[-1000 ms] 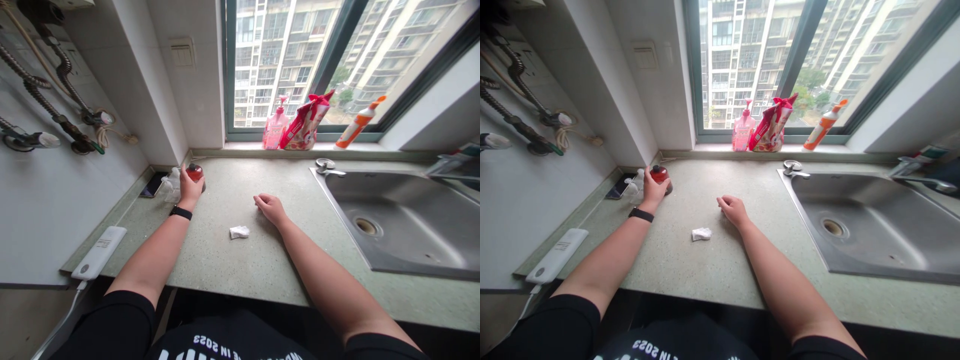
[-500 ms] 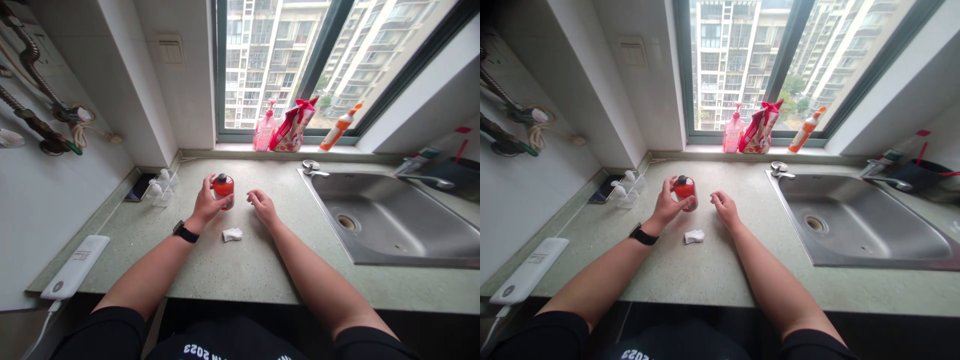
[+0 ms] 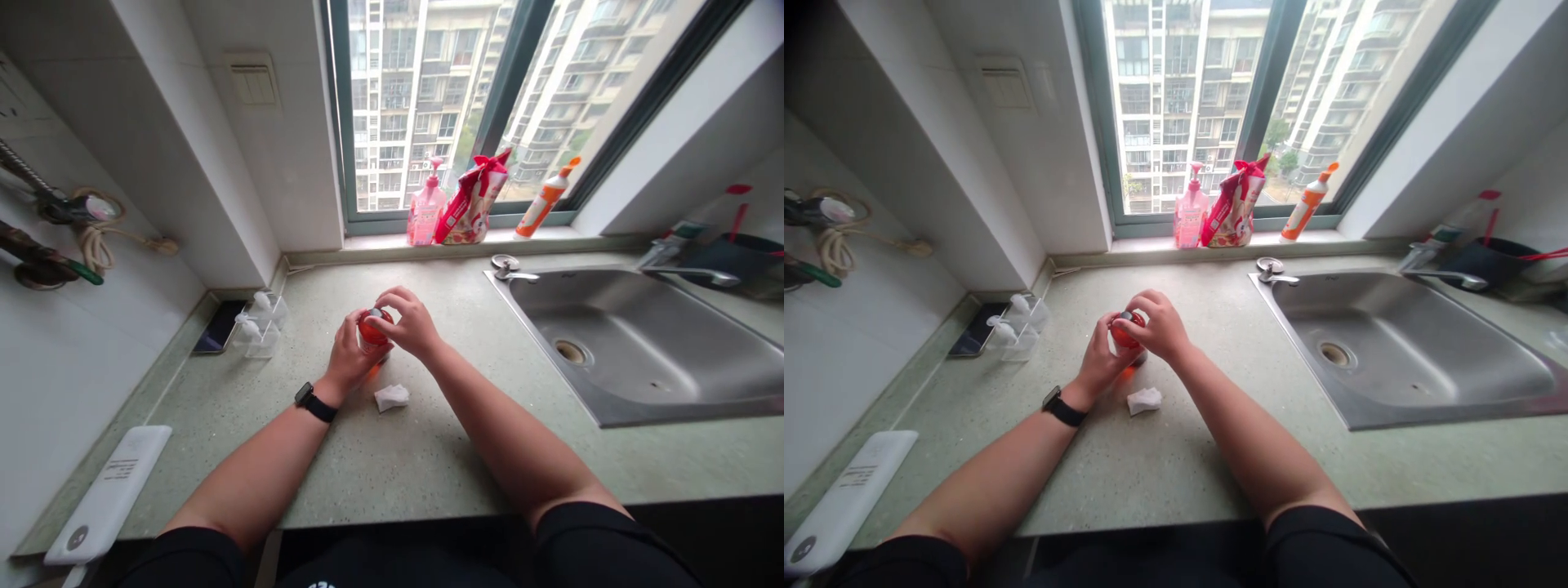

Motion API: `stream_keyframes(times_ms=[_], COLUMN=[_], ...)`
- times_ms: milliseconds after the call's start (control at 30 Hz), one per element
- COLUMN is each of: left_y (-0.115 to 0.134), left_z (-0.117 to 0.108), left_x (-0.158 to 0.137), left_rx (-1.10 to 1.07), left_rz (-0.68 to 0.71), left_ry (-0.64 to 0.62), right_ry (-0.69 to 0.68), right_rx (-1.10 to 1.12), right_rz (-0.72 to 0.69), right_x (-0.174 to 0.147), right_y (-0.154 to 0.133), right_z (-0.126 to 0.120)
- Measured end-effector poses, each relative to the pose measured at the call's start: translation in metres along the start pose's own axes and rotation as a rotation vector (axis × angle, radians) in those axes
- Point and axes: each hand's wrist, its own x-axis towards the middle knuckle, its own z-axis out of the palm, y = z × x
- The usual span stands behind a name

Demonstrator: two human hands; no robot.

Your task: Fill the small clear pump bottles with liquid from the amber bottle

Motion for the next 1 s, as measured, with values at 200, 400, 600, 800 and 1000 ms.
stream_keyframes(times_ms=[200, 400, 600, 800, 1000], left_y=[-0.005, 0.0, 0.0, 0.001, 0.005], left_z=[0.0, -0.001, -0.002, -0.002, -0.003], left_x=[0.002, 0.002, 0.003, 0.004, 0.004], left_rx=[-0.045, -0.074, -0.06, -0.067, -0.07], left_rz=[0.033, -0.009, -0.013, 0.013, 0.032], left_ry=[0.008, 0.002, 0.005, -0.036, -0.047], right_ry=[-0.024, -0.09, -0.197, -0.27, -0.307], right_rx=[-0.04, -0.029, 0.036, 0.122, 0.192], right_rz=[-0.047, 0.002, -0.066, -0.077, -0.049], right_x=[0.002, 0.002, 0.007, 0.011, 0.011], right_y=[-0.001, -0.004, 0.005, 0.013, 0.007], right_z=[-0.002, -0.008, -0.017, -0.037, -0.047])
